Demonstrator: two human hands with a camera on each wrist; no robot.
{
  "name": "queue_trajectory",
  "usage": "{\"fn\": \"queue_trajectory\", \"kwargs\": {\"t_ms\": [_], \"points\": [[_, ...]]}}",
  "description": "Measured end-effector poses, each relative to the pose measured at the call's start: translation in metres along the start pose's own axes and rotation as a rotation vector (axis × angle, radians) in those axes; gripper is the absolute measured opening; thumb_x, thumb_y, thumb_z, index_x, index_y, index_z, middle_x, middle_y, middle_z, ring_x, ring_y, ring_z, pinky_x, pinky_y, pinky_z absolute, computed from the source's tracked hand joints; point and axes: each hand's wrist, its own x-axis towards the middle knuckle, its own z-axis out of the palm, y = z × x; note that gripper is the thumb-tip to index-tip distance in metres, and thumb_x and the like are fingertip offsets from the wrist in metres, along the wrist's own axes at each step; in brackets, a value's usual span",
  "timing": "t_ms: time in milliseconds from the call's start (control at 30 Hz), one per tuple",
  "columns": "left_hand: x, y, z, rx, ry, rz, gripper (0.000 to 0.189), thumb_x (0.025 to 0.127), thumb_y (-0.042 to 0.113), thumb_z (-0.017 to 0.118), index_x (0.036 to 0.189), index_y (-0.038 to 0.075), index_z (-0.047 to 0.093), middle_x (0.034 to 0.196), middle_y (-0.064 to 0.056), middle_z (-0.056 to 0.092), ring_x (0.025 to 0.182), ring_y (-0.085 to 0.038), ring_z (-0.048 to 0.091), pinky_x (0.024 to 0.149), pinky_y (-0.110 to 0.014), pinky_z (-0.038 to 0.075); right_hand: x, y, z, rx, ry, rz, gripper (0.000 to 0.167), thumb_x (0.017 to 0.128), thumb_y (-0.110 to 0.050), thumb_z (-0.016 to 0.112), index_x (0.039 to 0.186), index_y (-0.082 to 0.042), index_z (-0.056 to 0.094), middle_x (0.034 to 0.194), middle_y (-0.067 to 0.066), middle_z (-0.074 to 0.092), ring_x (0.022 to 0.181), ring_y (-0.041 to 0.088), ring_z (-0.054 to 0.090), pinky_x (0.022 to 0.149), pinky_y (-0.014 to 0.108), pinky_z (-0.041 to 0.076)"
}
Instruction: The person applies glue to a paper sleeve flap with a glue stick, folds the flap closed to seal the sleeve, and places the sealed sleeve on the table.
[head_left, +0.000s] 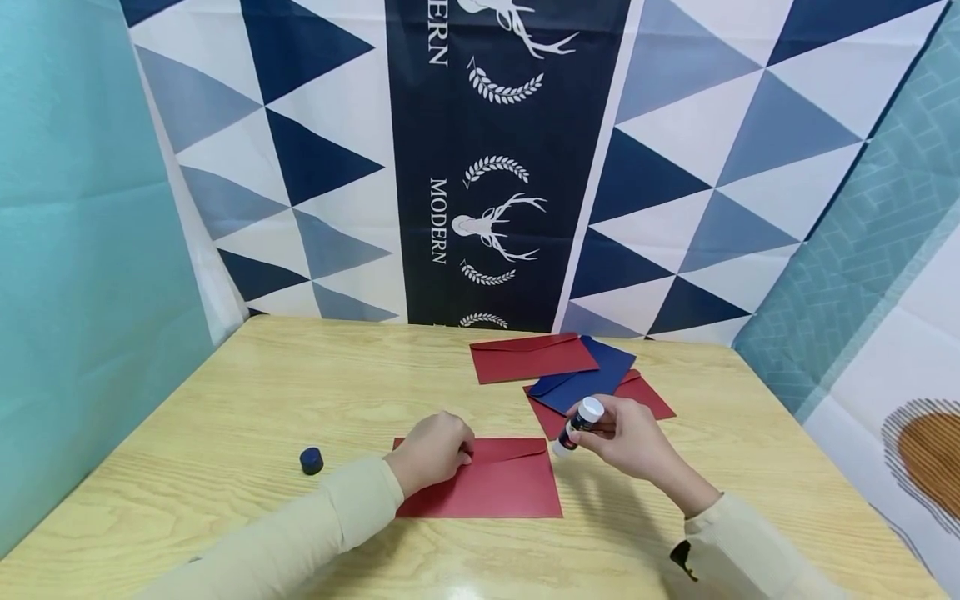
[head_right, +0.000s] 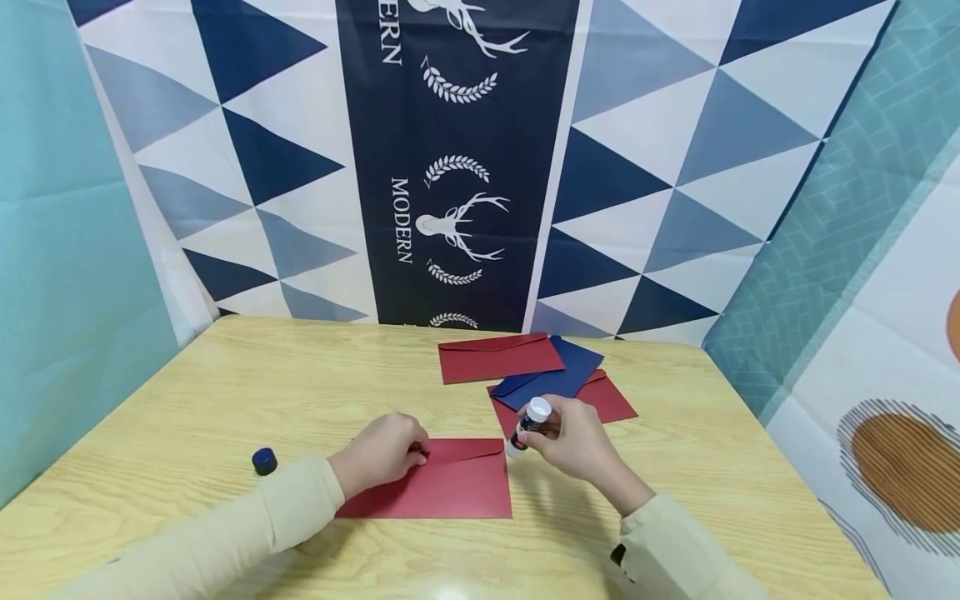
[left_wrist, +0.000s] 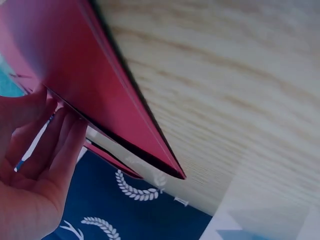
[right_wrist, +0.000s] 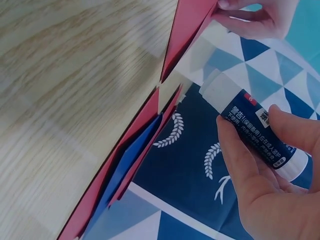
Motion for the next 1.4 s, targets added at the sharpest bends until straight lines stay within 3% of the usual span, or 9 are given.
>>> {"fn": "queue_trajectory", "kwargs": {"t_ms": [233, 400, 567, 800, 1133, 1400], "points": [[0.006, -0.001, -0.003, -0.030, -0.011, 0.011, 0.007, 0.081, 0.010, 0.076, 0.075, 0.013, 0.074, 0.075, 0.004, 0.071, 0.072, -0.007, 0.062, 0.068, -0.020, 0.052, 0.000, -0.002, 0.000, 0.000, -0.001, 0.017, 0.025, 0.080, -0.009, 0.076, 0.103, -0.006, 0.068, 0.099, 0.014, 0.073, 0.081, 0.019, 0.073, 0.072, 0.029, 0.059], [0.016, 0.002, -0.010, -0.083, -0.093, 0.021, 0.014, 0.077, 0.001, 0.076, 0.085, 0.012, 0.078, 0.083, 0.002, 0.074, 0.078, -0.008, 0.065, 0.075, -0.020, 0.055, 0.000, -0.003, -0.001, 0.008, -0.007, 0.018, 0.024, 0.080, -0.009, 0.076, 0.103, -0.006, 0.068, 0.099, 0.014, 0.073, 0.082, 0.018, 0.073, 0.073, 0.028, 0.059], [0.021, 0.009, -0.009, -0.112, -0.146, 0.051, 0.021, 0.080, -0.004, 0.071, 0.093, 0.012, 0.078, 0.089, 0.001, 0.075, 0.083, -0.008, 0.067, 0.080, -0.020, 0.056, -0.002, -0.005, -0.003, 0.009, -0.008, 0.023, 0.024, 0.080, -0.009, 0.076, 0.102, -0.006, 0.068, 0.099, 0.015, 0.073, 0.082, 0.020, 0.073, 0.074, 0.030, 0.059], [0.019, 0.008, -0.005, -0.082, -0.113, 0.097, 0.021, 0.080, -0.005, 0.070, 0.091, 0.010, 0.077, 0.087, 0.001, 0.075, 0.080, -0.008, 0.067, 0.077, -0.018, 0.056, -0.004, -0.005, -0.003, -0.003, -0.004, 0.021, 0.023, 0.080, -0.009, 0.076, 0.102, -0.007, 0.068, 0.100, 0.014, 0.073, 0.082, 0.019, 0.073, 0.074, 0.030, 0.060], [0.030, 0.007, -0.003, -0.153, -0.138, 0.093, 0.025, 0.078, -0.008, 0.070, 0.091, 0.012, 0.078, 0.089, 0.001, 0.075, 0.080, -0.006, 0.065, 0.078, -0.018, 0.055, -0.007, -0.004, -0.006, -0.027, 0.010, 0.035, 0.023, 0.080, -0.009, 0.076, 0.101, -0.006, 0.068, 0.100, 0.014, 0.072, 0.083, 0.021, 0.073, 0.075, 0.033, 0.060], [0.040, 0.021, 0.000, -0.037, -0.133, 0.171, 0.028, 0.080, -0.007, 0.068, 0.095, 0.014, 0.078, 0.092, 0.003, 0.075, 0.086, -0.005, 0.067, 0.081, -0.015, 0.054, -0.006, -0.004, -0.008, -0.032, 0.012, 0.011, 0.023, 0.080, -0.011, 0.076, 0.100, -0.006, 0.068, 0.098, 0.013, 0.072, 0.082, 0.020, 0.073, 0.074, 0.031, 0.060]]}}
